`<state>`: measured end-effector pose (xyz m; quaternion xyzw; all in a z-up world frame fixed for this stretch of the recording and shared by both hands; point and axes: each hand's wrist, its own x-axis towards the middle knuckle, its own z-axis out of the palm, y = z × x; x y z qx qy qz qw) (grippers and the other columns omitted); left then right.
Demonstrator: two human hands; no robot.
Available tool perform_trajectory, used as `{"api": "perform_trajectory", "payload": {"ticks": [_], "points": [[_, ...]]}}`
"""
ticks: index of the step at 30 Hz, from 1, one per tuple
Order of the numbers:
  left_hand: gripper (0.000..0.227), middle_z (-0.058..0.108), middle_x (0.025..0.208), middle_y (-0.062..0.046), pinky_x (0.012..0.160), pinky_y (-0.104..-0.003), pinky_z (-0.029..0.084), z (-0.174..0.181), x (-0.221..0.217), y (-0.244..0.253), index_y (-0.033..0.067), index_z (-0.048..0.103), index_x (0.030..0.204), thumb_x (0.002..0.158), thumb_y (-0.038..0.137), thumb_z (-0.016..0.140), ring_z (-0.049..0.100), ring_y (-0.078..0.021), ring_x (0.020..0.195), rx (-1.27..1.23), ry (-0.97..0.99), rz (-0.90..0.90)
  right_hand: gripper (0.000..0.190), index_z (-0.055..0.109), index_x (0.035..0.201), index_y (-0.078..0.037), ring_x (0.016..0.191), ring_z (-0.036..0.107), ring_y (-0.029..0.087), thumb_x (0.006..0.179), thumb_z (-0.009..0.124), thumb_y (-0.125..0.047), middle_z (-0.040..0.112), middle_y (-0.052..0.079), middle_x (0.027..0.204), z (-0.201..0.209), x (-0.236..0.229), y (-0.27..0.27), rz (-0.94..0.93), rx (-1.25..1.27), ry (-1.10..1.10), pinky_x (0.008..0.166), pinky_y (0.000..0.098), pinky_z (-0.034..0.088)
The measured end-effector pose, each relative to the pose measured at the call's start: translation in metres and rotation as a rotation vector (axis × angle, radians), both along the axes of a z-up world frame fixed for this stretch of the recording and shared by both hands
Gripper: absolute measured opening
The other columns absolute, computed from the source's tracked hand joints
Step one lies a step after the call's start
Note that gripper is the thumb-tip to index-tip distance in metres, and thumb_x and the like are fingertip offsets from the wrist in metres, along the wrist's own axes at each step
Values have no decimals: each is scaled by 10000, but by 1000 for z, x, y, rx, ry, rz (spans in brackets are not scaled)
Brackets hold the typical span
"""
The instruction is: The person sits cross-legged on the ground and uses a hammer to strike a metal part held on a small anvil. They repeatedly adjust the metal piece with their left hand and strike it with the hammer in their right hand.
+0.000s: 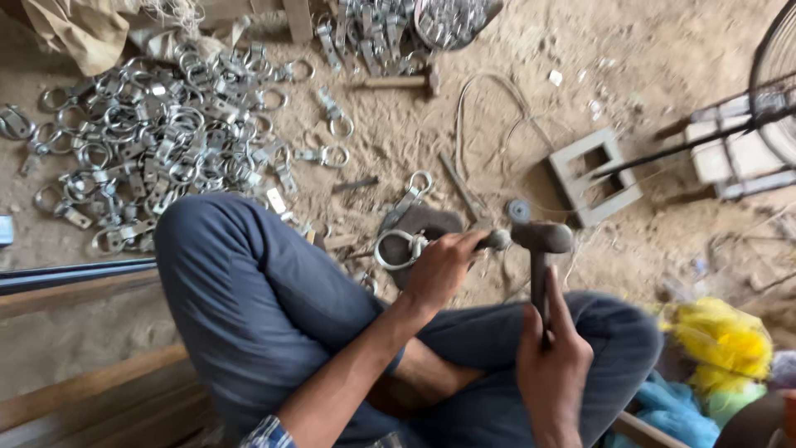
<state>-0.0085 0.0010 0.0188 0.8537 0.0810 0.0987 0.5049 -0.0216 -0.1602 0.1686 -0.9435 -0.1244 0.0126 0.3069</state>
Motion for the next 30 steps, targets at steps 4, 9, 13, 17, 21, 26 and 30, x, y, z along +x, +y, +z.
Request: {"api": "perform_trajectory", "payload": {"ticks": [4, 9, 13, 17, 21, 26, 30], "points": [[429, 734, 1086, -237, 710, -472, 588, 0, -5, 1, 82, 648, 1331, 906, 33, 680, 722, -410, 911, -4, -272, 94, 578, 417, 1607, -87, 516, 492, 80, 1040, 532, -105, 614, 42, 742, -1, -2, -15, -164, 471, 230, 433, 237, 383], [359, 724, 1034, -167, 669, -410, 616, 14, -7, 5, 114, 635, 1330, 972, 98, 652, 726, -304, 829, -108, -7, 15, 558, 409, 1618, -101, 421, 422, 88, 1073, 505, -174, 560, 74, 719, -18, -4, -40, -252, 582, 299, 362, 245, 307], [248, 742, 1019, -114, 760, -382, 610, 59, -46, 11, 128, 682, 1283, 1042, 183, 681, 729, -233, 830, -221, -85, -281, 574, 397, 1619, -127, 434, 414, 81, 1057, 504, -176, 552, 59, 725, -29, -3, -53, -301, 613, 404, 368, 241, 328], [292, 740, 921, -72, 718, -427, 581, 84, -116, -2, 184, 780, 1075, 784, 200, 786, 727, -286, 902, -19, -12, -785, 567, 413, 1620, -146, 449, 401, 70, 1064, 513, -188, 534, 45, 730, -32, 5, -49, -310, 652, 440, 378, 235, 326], [192, 694, 1052, -54, 885, -402, 578, 86, -186, -19, 138, 707, 1161, 979, 154, 648, 727, -256, 1062, -158, -187, -686, 584, 408, 1618, -164, 459, 403, 58, 1044, 517, -165, 556, 39, 739, -35, 8, -47, -244, 625, 468, 383, 234, 333], [305, 717, 982, -72, 764, -418, 574, 76, -149, -16, 120, 758, 1001, 754, 287, 822, 716, -291, 897, -16, -31, -780, 559, 427, 1592, -170, 477, 440, 58, 1040, 503, -127, 570, 33, 739, -39, 4, -52, -173, 447, 446, 392, 232, 360], [196, 710, 1008, -123, 651, -373, 607, 45, -91, 38, 72, 696, 1077, 888, 110, 656, 738, -272, 832, 115, 117, -564, 532, 459, 1573, -160, 477, 451, 68, 1044, 496, -113, 578, 38, 743, -41, 6, -49, -150, 456, 443, 389, 233, 359]]}}
